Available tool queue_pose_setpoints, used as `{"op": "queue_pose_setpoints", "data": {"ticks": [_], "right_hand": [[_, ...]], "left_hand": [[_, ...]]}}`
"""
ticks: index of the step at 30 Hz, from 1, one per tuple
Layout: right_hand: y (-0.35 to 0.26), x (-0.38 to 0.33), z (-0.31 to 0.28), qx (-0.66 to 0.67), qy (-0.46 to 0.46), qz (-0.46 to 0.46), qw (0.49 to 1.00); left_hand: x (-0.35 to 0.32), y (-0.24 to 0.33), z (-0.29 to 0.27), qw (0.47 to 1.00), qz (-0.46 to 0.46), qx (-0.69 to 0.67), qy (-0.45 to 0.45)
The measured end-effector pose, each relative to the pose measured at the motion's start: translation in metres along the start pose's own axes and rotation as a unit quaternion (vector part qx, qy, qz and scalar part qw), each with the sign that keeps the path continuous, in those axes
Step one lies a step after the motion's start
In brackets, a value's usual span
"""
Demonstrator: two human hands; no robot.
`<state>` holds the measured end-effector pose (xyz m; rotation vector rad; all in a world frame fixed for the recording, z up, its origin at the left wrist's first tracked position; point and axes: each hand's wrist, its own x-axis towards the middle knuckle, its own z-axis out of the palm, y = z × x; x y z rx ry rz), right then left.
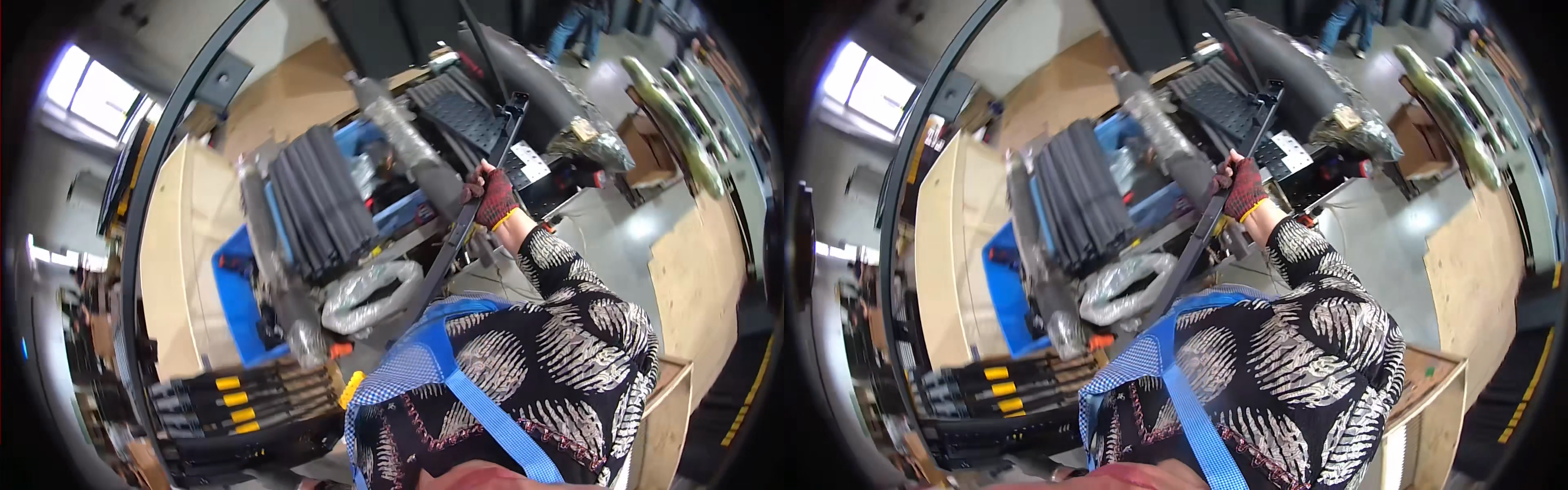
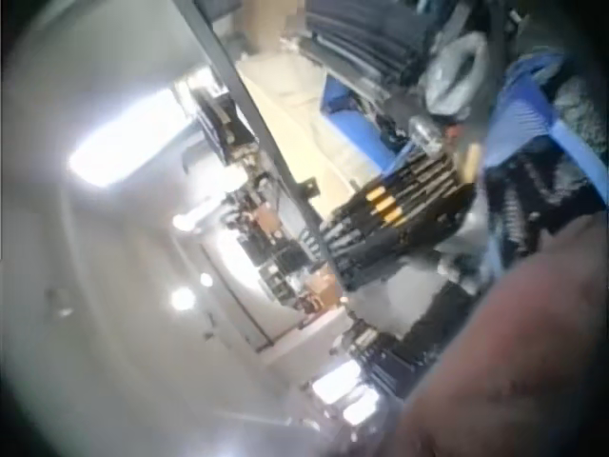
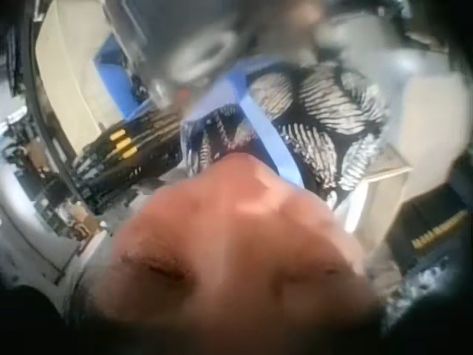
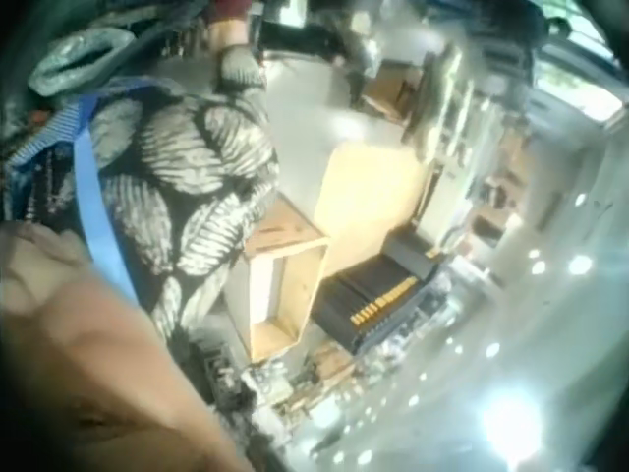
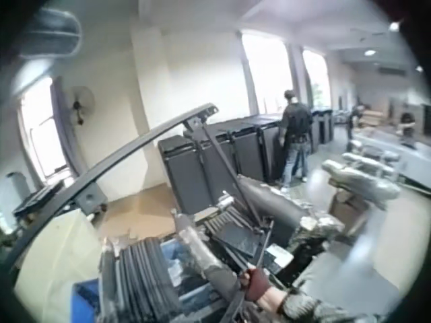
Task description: Assembling treadmill components using a pneumatic screwdriver and manual handling of parts.
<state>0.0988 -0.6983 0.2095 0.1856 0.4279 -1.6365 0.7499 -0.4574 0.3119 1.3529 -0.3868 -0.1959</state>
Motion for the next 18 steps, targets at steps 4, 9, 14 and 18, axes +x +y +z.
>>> {"op": "queue_pose_setpoints", "data": {"ticks": [4,9,14,18], "right_hand": [[-0.066,0.014,-0.017,0.084,0.039,-0.070,0.993],[-0.106,0.021,-0.008,0.108,0.093,-0.189,0.972],[-0.148,0.040,-0.054,0.102,0.104,-0.256,0.956],[-0.155,0.050,-0.027,0.044,0.221,-0.320,0.920]], "left_hand": [[0.074,-0.020,0.134,0.982,0.055,0.117,-0.140],[0.089,-0.043,0.327,0.929,-0.044,0.044,-0.364],[0.121,-0.137,0.467,0.906,-0.078,0.153,-0.387],[0.128,-0.205,0.500,0.816,-0.045,0.320,-0.479]]}}
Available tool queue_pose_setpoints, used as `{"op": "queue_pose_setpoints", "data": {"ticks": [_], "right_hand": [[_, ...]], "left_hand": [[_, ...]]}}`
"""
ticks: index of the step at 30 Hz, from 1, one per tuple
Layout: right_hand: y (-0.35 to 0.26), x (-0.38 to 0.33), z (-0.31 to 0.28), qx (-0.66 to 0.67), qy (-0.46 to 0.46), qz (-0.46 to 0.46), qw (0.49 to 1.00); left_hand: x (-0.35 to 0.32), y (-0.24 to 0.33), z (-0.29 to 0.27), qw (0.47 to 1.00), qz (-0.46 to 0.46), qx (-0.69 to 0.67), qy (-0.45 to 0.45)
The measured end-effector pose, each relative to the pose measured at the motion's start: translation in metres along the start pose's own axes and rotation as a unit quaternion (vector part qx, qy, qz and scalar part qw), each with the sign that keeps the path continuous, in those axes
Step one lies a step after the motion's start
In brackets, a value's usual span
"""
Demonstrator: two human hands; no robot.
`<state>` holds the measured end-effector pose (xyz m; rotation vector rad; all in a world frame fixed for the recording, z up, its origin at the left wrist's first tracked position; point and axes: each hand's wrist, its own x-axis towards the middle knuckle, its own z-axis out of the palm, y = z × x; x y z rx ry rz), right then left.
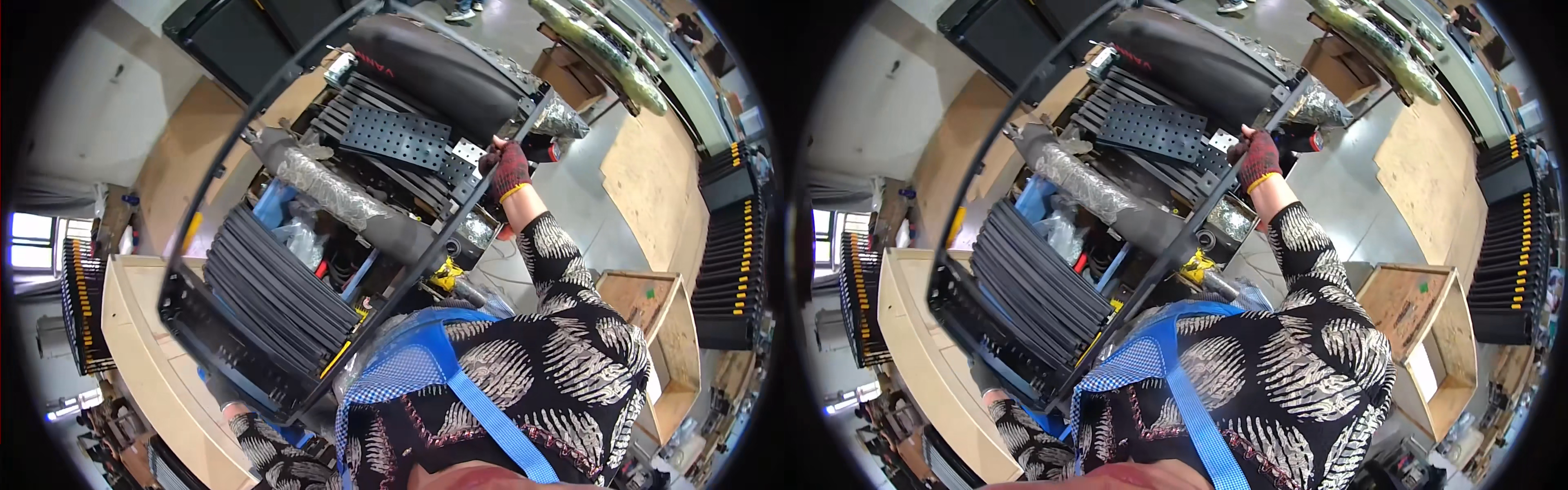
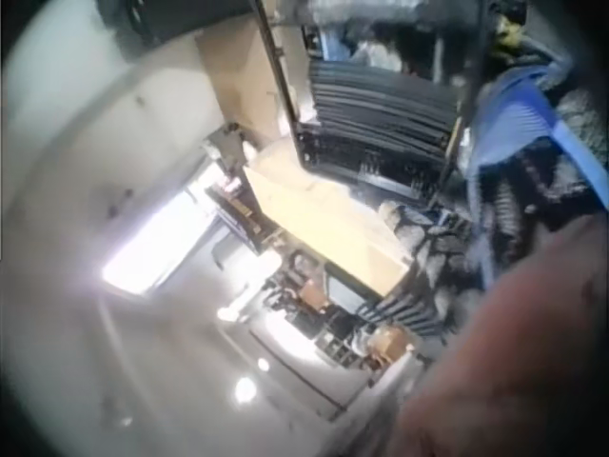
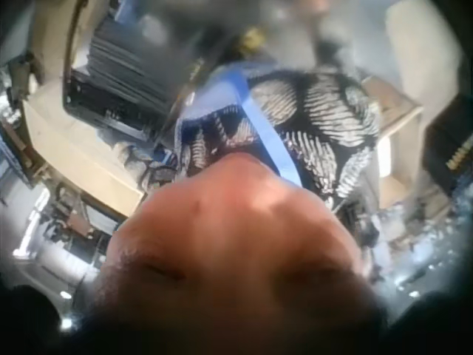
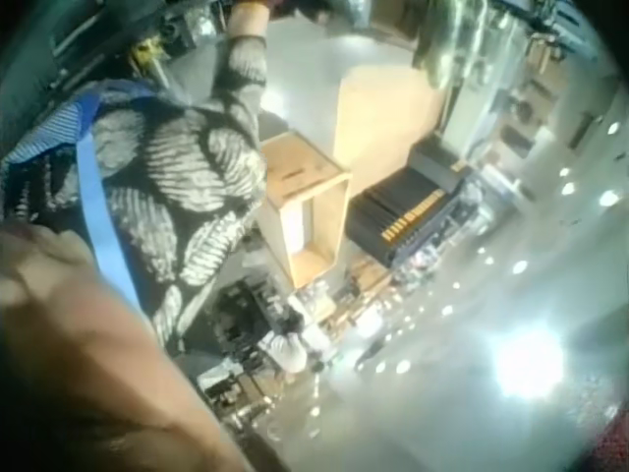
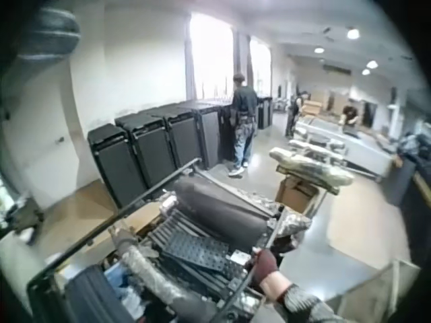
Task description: Assembling treadmill components using a pneumatic screwdriver and manual handling of parts.
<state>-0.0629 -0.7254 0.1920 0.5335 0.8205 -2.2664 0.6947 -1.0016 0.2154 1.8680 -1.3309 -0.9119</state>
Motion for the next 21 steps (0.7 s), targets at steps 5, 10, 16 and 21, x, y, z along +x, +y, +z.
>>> {"op": "queue_pose_setpoints", "data": {"ticks": [5,10,16,21], "right_hand": [[0.009,0.006,0.007,-0.082,0.018,-0.013,0.996],[0.019,-0.006,0.012,-0.129,0.015,-0.074,0.989],[0.008,0.035,-0.045,-0.002,-0.074,-0.166,0.983],[0.020,0.067,-0.094,-0.597,0.286,-0.153,0.733]], "left_hand": [[0.011,0.008,0.028,0.993,0.055,0.104,-0.031],[-0.004,0.020,0.041,0.967,0.041,0.248,0.038],[-0.031,0.033,0.035,0.985,0.076,0.138,0.073],[-0.064,0.027,0.028,0.982,0.054,0.034,0.179]]}}
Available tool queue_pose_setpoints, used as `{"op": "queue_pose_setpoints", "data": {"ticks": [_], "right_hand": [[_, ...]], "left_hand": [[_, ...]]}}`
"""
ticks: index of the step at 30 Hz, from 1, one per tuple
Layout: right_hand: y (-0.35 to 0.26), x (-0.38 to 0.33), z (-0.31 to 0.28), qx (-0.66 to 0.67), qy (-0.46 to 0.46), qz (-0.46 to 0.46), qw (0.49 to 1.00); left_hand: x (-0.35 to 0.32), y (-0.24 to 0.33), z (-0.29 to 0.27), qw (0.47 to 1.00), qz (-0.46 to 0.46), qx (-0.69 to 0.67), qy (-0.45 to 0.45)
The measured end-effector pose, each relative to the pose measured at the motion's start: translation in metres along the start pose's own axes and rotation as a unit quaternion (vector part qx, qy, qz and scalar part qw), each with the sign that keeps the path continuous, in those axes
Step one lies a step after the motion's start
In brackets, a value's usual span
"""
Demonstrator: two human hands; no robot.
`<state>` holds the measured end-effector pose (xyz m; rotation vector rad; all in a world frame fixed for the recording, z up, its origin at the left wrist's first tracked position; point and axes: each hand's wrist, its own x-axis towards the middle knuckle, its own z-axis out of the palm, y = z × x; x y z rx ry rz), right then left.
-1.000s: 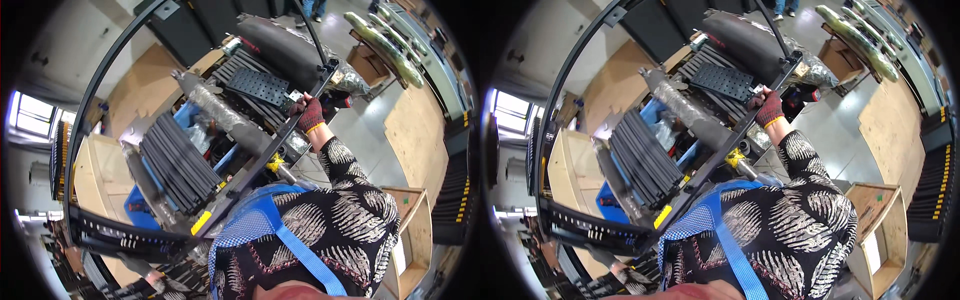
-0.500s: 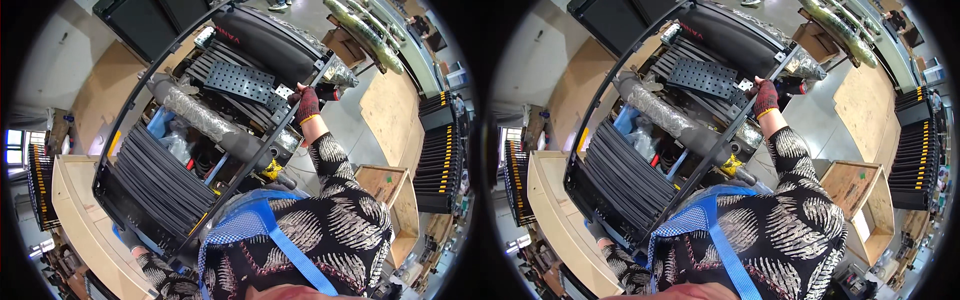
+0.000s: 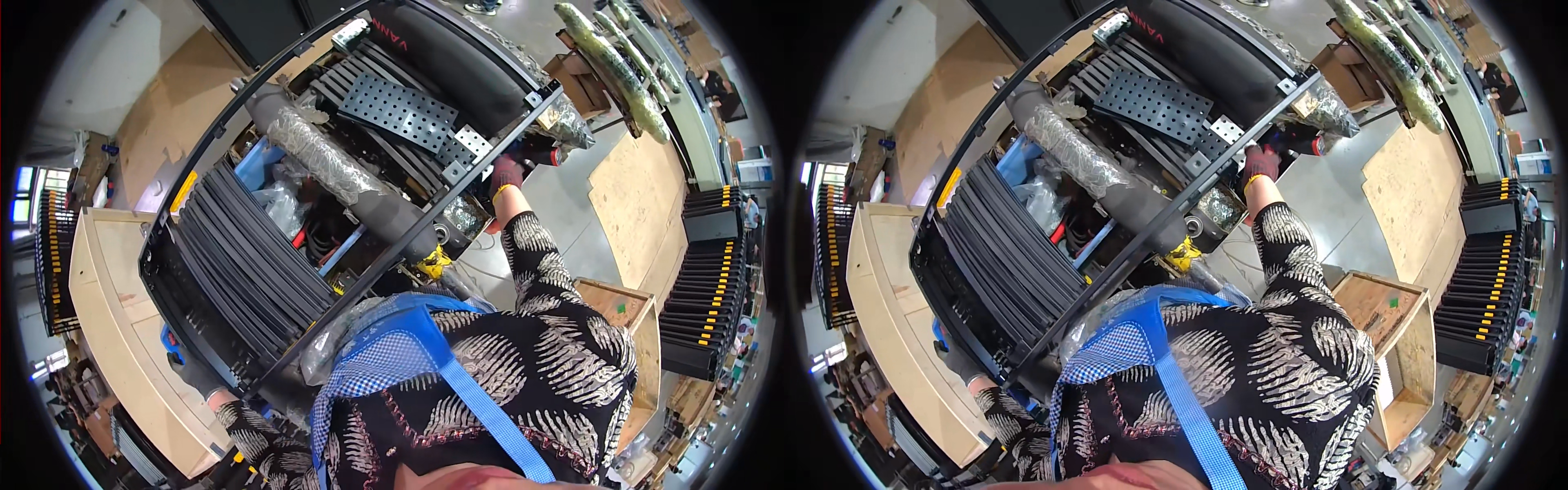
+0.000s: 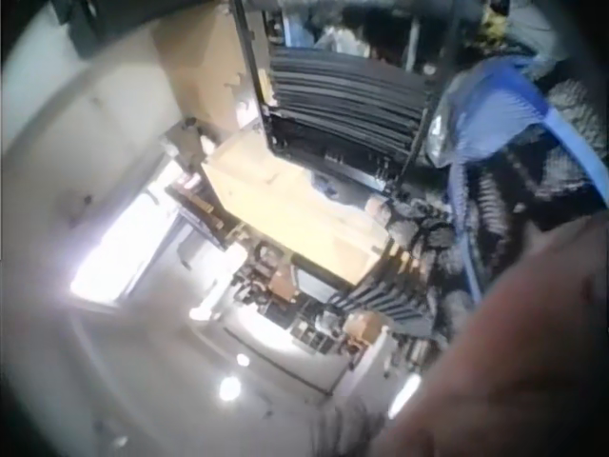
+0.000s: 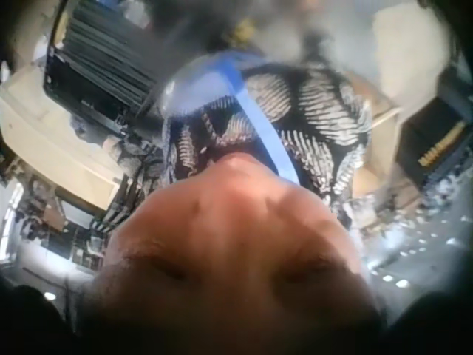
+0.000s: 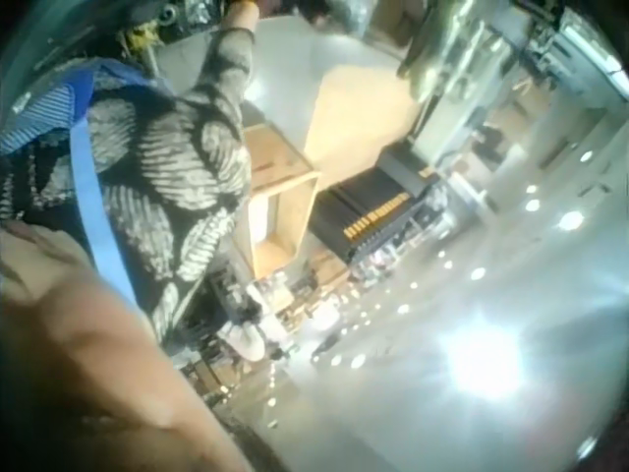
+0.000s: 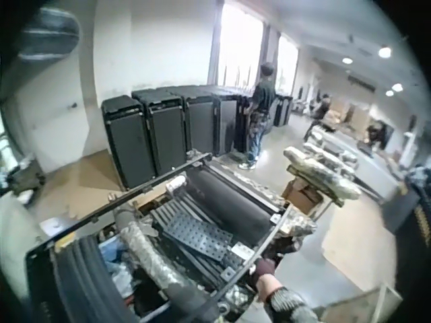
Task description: Assembling treadmill components using a pneumatic screwdriver and manual handling of parts.
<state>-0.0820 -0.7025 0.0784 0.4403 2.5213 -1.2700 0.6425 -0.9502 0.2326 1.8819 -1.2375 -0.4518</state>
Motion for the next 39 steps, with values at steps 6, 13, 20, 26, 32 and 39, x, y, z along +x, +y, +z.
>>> {"op": "queue_pose_setpoints", "data": {"ticks": [6,13,20,26,32,39], "right_hand": [[0.026,0.008,0.002,-0.116,-0.187,-0.046,0.974],[-0.012,0.005,-0.082,0.279,-0.267,0.034,0.922],[-0.084,-0.167,-0.187,0.331,-0.507,-0.140,0.784],[-0.071,-0.305,-0.167,0.249,-0.722,-0.066,0.643],[-0.023,-0.388,-0.132,0.118,-0.813,-0.142,0.552],[0.020,-0.425,-0.109,0.007,-0.420,-0.718,0.556]], "left_hand": [[-0.034,-0.007,-0.017,0.997,0.022,-0.074,0.023],[-0.105,0.046,-0.030,0.990,0.080,-0.112,-0.036],[-0.219,0.102,-0.020,0.941,0.093,-0.215,-0.246],[-0.301,0.097,-0.012,0.773,0.071,-0.389,-0.496],[-0.333,0.067,-0.051,0.861,0.351,-0.063,-0.363],[-0.332,0.047,-0.083,0.886,0.381,0.003,-0.266]]}}
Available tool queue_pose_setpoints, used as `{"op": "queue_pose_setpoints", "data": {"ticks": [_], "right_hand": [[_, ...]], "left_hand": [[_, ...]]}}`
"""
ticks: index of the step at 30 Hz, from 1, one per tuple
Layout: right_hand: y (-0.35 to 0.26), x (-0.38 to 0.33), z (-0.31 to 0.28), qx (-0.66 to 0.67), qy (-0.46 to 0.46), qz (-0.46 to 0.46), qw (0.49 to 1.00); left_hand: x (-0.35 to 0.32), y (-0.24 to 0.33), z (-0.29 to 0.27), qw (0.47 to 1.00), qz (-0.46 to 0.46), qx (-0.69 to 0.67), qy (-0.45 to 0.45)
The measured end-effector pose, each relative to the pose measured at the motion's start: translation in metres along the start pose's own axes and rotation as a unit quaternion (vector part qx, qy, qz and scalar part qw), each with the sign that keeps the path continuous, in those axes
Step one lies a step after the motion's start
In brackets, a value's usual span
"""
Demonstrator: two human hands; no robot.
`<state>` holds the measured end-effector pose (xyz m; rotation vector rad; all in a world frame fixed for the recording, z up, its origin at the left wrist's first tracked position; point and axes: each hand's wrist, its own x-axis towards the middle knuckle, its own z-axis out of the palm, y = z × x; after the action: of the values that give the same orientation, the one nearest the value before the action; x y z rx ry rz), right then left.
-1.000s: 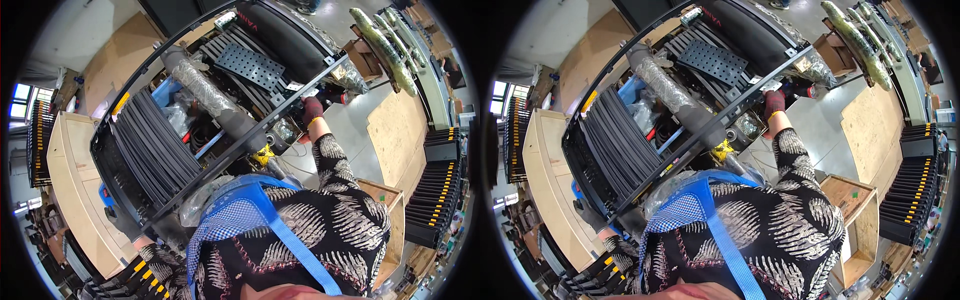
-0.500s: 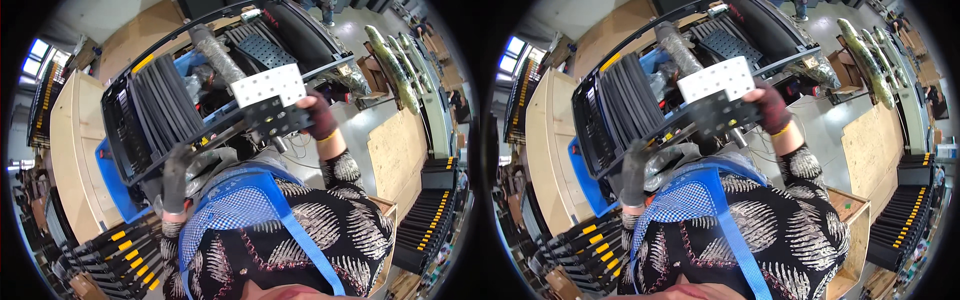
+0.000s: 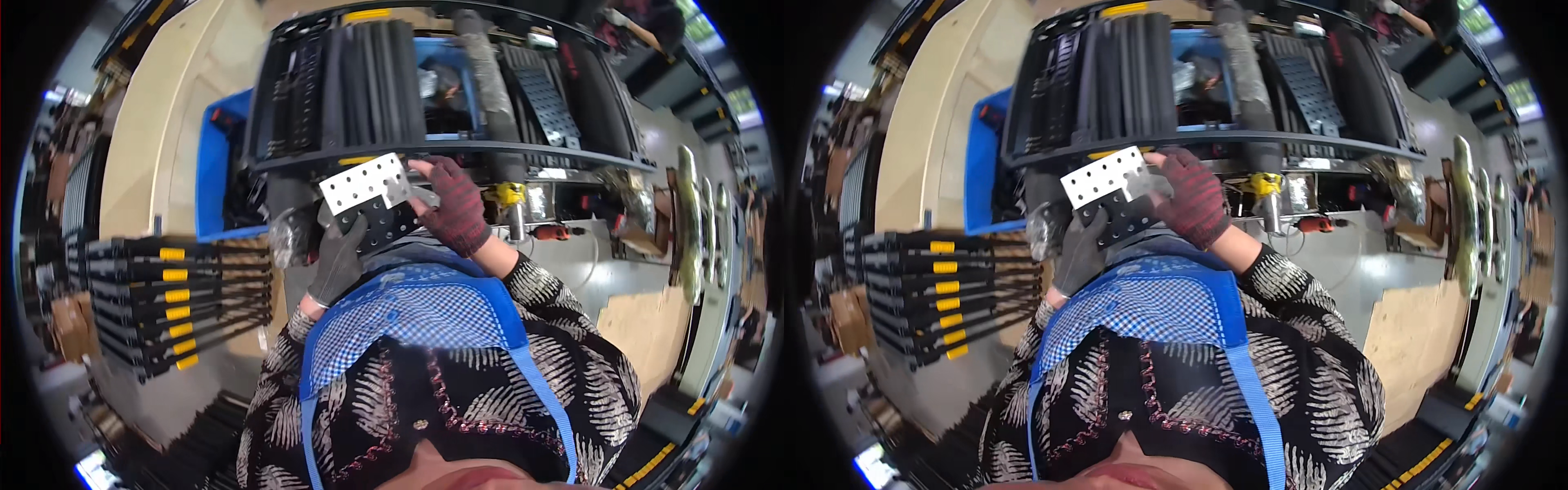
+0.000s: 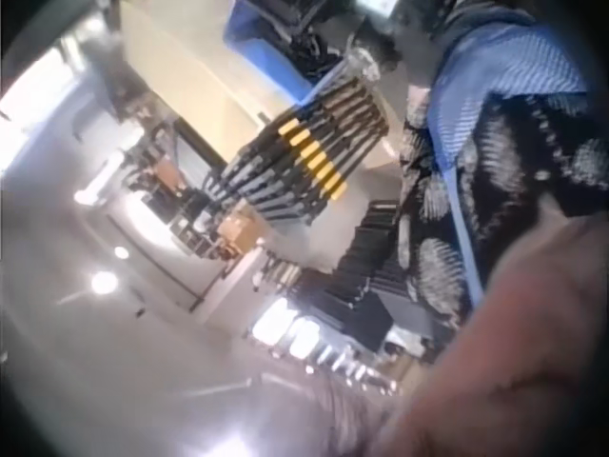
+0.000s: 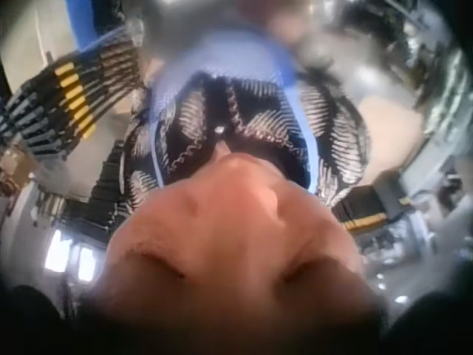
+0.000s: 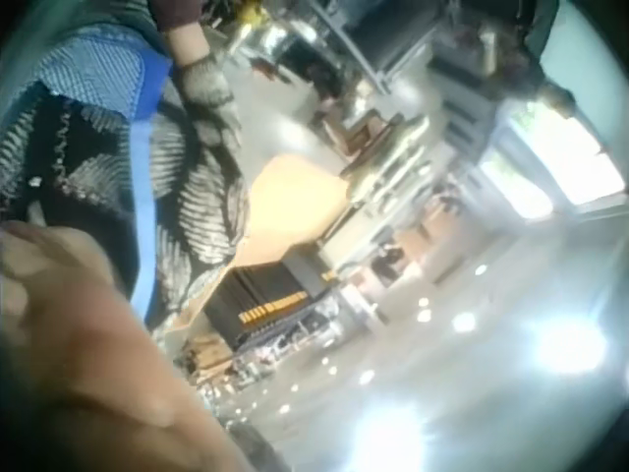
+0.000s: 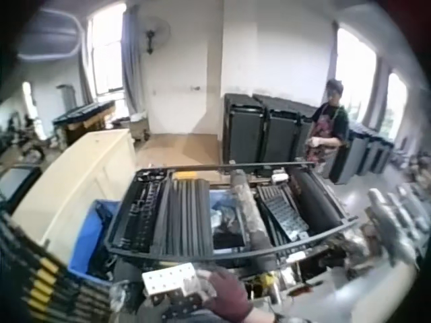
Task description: Assembling treadmill components using a pneumatic screwdriver and manual handling of parts.
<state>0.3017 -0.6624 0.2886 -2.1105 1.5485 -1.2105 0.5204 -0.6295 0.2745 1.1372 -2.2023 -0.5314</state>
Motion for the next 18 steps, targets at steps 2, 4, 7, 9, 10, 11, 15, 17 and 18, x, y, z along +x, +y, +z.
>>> {"op": "queue_pose_setpoints", "data": {"ticks": [2,4,7,9,10,11,15,17,18], "right_hand": [[-0.002,0.005,0.011,-0.002,-0.015,-0.082,0.996],[-0.004,0.011,0.020,-0.029,-0.013,-0.225,0.974],[-0.008,0.008,0.042,-0.020,-0.113,-0.169,0.979],[-0.012,0.007,0.051,-0.017,-0.163,-0.141,0.976],[-0.013,0.007,0.054,-0.007,-0.169,-0.133,0.977],[-0.016,0.007,0.057,0.003,-0.174,-0.126,0.977],[-0.029,0.013,0.066,-0.005,-0.124,-0.282,0.951],[-0.035,0.016,0.072,-0.013,-0.093,-0.362,0.927],[-0.038,0.018,0.075,0.014,-0.096,-0.384,0.918]], "left_hand": [[-0.011,0.000,0.003,0.992,-0.073,-0.098,0.022],[-0.018,0.002,0.007,0.934,-0.176,-0.307,0.051],[-0.026,0.000,0.008,0.890,-0.207,-0.394,0.096],[-0.031,-0.002,0.004,0.865,-0.219,-0.436,0.119],[-0.035,-0.003,0.000,0.871,-0.231,-0.420,0.106],[-0.038,-0.004,-0.004,0.877,-0.244,-0.405,0.094],[-0.056,-0.018,-0.017,0.963,-0.189,-0.193,0.018],[-0.064,-0.021,-0.019,0.984,-0.153,-0.089,-0.013],[-0.069,-0.021,-0.020,0.978,-0.174,-0.112,0.001]]}}
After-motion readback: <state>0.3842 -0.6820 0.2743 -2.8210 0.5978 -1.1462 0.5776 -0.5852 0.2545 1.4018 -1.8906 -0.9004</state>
